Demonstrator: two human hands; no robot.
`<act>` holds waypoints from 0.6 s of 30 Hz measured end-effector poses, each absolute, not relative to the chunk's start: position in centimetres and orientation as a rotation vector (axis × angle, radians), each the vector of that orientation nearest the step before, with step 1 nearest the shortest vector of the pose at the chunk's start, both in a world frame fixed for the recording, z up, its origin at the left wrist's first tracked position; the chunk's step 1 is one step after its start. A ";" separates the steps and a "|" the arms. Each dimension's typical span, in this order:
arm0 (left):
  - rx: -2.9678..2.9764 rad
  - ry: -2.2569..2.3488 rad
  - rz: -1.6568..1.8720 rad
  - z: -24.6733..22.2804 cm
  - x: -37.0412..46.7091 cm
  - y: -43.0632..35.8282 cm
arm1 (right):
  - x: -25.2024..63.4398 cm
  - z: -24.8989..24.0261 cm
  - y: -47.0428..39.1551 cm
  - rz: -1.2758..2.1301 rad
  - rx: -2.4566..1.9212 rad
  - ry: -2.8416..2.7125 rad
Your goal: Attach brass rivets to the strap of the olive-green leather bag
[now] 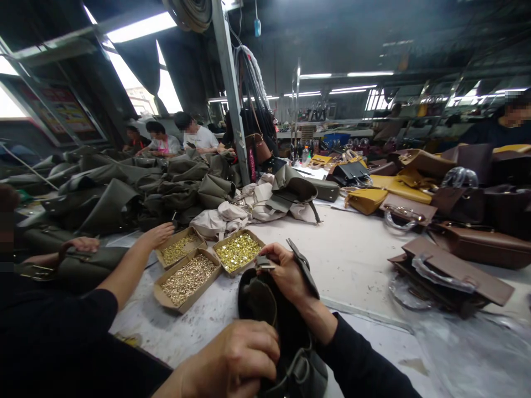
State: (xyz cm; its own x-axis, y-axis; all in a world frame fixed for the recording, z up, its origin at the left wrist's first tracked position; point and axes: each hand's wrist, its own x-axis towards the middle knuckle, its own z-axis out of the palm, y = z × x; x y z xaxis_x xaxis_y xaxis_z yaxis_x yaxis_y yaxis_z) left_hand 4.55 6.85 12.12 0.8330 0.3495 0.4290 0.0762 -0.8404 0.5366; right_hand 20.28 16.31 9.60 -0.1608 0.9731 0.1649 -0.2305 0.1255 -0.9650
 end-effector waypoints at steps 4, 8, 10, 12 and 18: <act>2.347 0.801 1.247 12.2 4.7 7.4 | 20.4 10.0 16.5 1.286 -0.936 -1.200; 2.158 1.539 1.361 12.0 5.8 9.3 | 20.2 10.0 16.5 1.251 -0.939 -1.205; 2.123 1.695 1.203 11.7 6.6 10.1 | 20.1 10.0 16.4 1.230 -0.941 -1.228; 2.084 1.801 1.098 11.4 7.4 10.4 | 20.0 9.8 16.3 1.228 -0.942 -1.246; 1.928 1.737 1.066 10.6 7.7 10.4 | 20.2 9.4 16.5 1.233 -0.879 -1.274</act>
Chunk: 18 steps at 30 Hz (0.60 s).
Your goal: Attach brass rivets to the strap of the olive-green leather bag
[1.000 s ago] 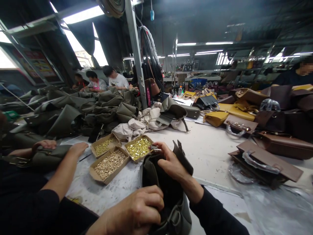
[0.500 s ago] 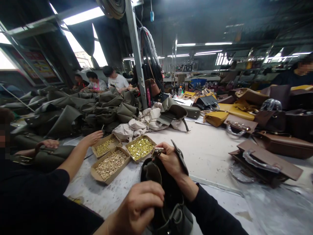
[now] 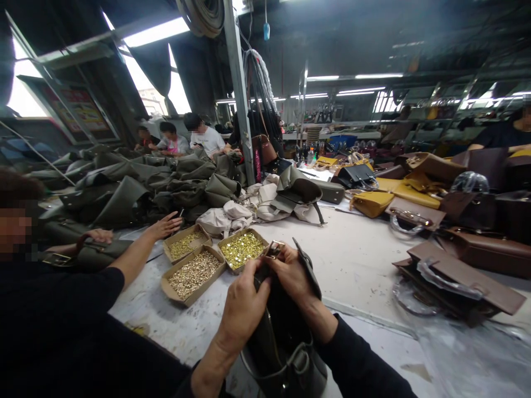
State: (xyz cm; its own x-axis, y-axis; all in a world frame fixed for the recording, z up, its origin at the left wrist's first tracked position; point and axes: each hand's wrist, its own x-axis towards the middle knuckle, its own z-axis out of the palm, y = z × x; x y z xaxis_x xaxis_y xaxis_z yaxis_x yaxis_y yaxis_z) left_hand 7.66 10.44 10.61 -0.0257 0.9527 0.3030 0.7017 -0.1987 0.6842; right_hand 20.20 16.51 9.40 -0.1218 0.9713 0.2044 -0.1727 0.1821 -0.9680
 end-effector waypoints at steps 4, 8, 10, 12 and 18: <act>1.823 1.526 1.164 10.7 6.3 9.7 | 21.9 9.4 16.4 1.217 -0.835 -1.344; 1.814 1.428 1.169 10.2 4.4 8.7 | 24.8 8.9 15.8 1.045 -0.800 -1.717; 1.838 1.418 1.182 9.7 3.6 8.4 | 26.0 8.4 15.7 1.002 -0.817 -1.884; 1.808 1.399 1.184 9.3 3.1 8.3 | 26.7 8.1 15.7 0.997 -0.865 -1.960; 1.584 1.466 1.287 8.4 3.5 8.0 | 28.9 9.4 16.3 0.935 -0.933 -1.796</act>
State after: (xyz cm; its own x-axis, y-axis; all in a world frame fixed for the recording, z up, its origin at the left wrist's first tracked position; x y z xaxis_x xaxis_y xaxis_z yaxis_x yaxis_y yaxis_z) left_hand 3.50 7.98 8.42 -0.0901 0.9664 0.2406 0.3636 -0.1930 0.9113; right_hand 28.86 16.27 9.45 -0.3294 0.8752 0.3544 0.2118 0.4342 -0.8755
